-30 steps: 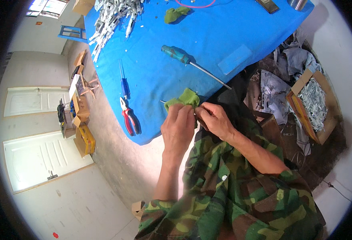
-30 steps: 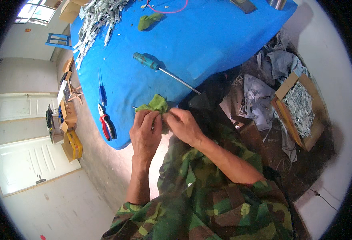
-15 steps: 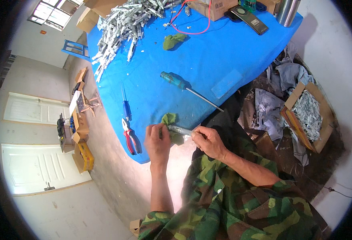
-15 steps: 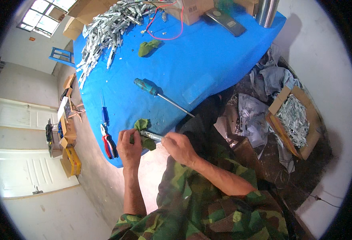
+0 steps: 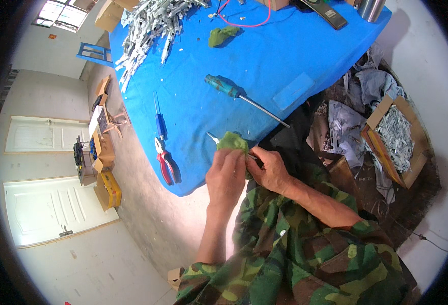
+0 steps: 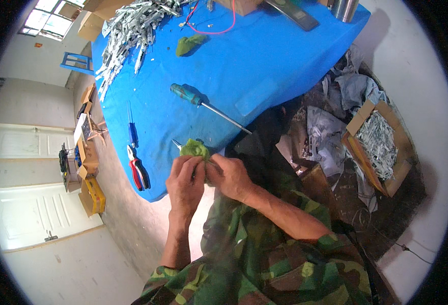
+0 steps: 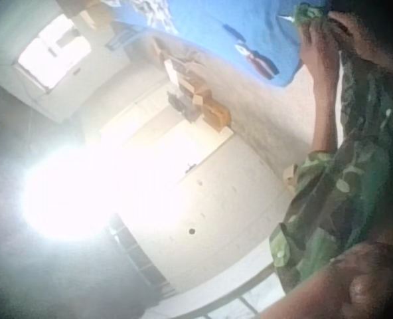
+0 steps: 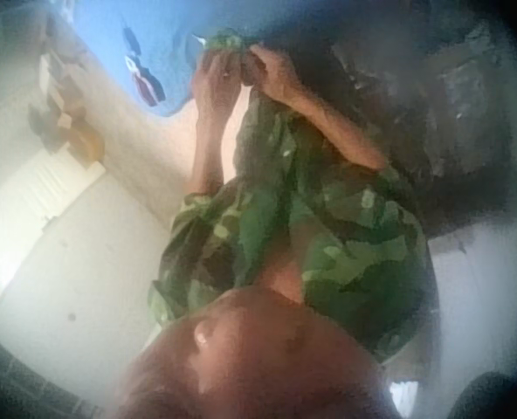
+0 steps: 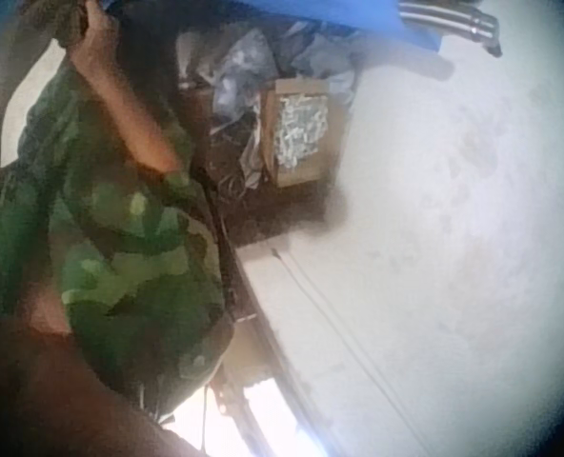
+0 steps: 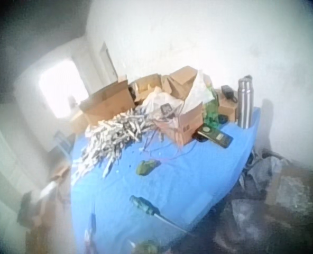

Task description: The person uses pliers to manipulate small metal components, inserts them into a metal housing, and uses a screwdriver to secure or adjust the assembly on a work table.

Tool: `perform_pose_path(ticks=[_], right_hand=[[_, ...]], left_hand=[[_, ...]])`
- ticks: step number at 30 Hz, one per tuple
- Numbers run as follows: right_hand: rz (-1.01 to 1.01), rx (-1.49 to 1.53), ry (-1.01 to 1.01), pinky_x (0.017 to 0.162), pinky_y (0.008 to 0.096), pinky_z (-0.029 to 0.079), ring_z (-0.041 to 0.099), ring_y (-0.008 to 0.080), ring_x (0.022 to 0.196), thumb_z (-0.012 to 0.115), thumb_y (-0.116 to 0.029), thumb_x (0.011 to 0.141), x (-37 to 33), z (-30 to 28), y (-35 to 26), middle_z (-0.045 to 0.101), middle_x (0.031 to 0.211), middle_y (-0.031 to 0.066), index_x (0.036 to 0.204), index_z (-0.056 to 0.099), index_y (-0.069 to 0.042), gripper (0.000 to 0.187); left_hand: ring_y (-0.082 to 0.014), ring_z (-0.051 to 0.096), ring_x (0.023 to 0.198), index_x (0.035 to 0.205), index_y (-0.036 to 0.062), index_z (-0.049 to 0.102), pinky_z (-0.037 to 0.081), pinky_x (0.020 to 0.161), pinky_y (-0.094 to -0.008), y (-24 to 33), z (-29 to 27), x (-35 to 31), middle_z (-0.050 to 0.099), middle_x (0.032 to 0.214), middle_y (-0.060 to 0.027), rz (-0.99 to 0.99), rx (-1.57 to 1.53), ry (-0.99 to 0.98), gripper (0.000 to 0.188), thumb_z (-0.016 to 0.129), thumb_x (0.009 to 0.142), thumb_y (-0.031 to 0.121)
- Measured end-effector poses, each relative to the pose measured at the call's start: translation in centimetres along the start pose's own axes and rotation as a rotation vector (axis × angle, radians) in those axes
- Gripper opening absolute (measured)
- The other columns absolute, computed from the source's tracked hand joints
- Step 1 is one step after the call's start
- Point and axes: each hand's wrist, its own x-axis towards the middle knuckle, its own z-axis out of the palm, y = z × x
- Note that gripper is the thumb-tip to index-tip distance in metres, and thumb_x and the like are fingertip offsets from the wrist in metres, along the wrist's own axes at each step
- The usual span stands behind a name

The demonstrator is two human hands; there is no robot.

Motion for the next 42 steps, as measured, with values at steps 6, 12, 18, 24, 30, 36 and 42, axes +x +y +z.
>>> perform_pose_path(ticks=[6,12,18,24,30,36,42], right_hand=[[-0.118,-0.112,0.023,0.059,0.0466,0.052,0.069,0.0429,0.072,0.07,-0.013,0.096,0.1,0.3,0.9,0.066,0.076,0.0206,0.09,0.062,-0.002,0.015],[-0.127,-0.151,0.042,0.057,0.0475,0.053,0.069,0.0416,0.069,0.071,-0.012,0.094,-0.1,0.3,0.8,0.066,0.072,0.0193,0.09,0.063,-0.004,0.013],[-0.055,-0.075,0.023,0.057,0.0451,0.053,0.071,0.0391,0.069,0.072,-0.014,0.095,-0.3,0.1,0.8,0.067,0.072,0.0179,0.093,0.064,-0.003,0.013],[-0.119,-0.071,0.065,0.06,0.0418,0.055,0.073,0.037,0.072,0.07,-0.014,0.097,-0.5,0.2,1.8,0.067,0.075,0.0192,0.095,0.063,-0.002,0.014],[-0.085,0.024,0.044,0.06,0.0406,0.055,0.073,0.0368,0.071,0.068,-0.013,0.099,-0.6,-0.3,1.2,0.068,0.076,0.0197,0.092,0.061,-0.001,0.016],[0.004,0.051,0.05,0.056,0.0381,0.052,0.071,0.0283,0.061,0.067,-0.013,0.098,-0.4,-0.1,1.2,0.065,0.067,0.0171,0.088,0.062,0.0,0.017],[0.087,0.1,0.05,0.056,0.0372,0.05,0.068,0.0209,0.059,0.068,-0.016,0.098,-0.1,-0.5,0.7,0.065,0.065,0.016,0.088,0.064,0.001,0.02]], left_hand=[[-0.034,0.071,0.084,0.1,0.0034,0.073,0.058,0.072,-0.0403,-1.4,0.3,1.1,0.071,0.1,-0.0151,-0.025,0.14,0.013,0.01,0.075,0.09,0.001],[-0.0334,0.072,0.083,0.099,0.0026,0.072,0.057,0.071,-0.0405,-2.5,0.5,1.7,0.071,0.099,-0.0146,-0.077,0.075,0.067,0.008,0.074,0.091,0.003],[-0.0324,0.073,0.08,0.099,0.002,0.073,0.058,0.069,-0.0393,-2.4,0.2,1.8,0.071,0.099,-0.0149,-0.083,0.056,0.079,0.008,0.075,0.091,0.003],[-0.0347,0.072,0.088,0.102,0.0025,0.075,0.058,0.077,-0.0406,-0.5,0.2,0.7,0.071,0.099,-0.0161,-0.056,0.021,-0.041,0.011,0.075,0.091,0.004],[-0.0357,0.072,0.089,0.103,0.004,0.073,0.058,0.077,-0.0423,0.9,0.5,-0.1,0.071,0.102,-0.0146,-0.014,0.032,-0.092,0.012,0.075,0.091,0.003],[-0.0355,0.071,0.088,0.101,0.0038,0.072,0.058,0.074,-0.043,-0.9,0.7,0.6,0.071,0.101,-0.0146,-0.019,0.13,-0.03,0.009,0.074,0.093,0.004],[-0.0337,0.072,0.086,0.099,0.0011,0.072,0.057,0.074,-0.0402,-1.4,0.9,1.5,0.071,0.099,-0.0156,-0.08,0.065,0.058,0.007,0.074,0.092,0.003]])
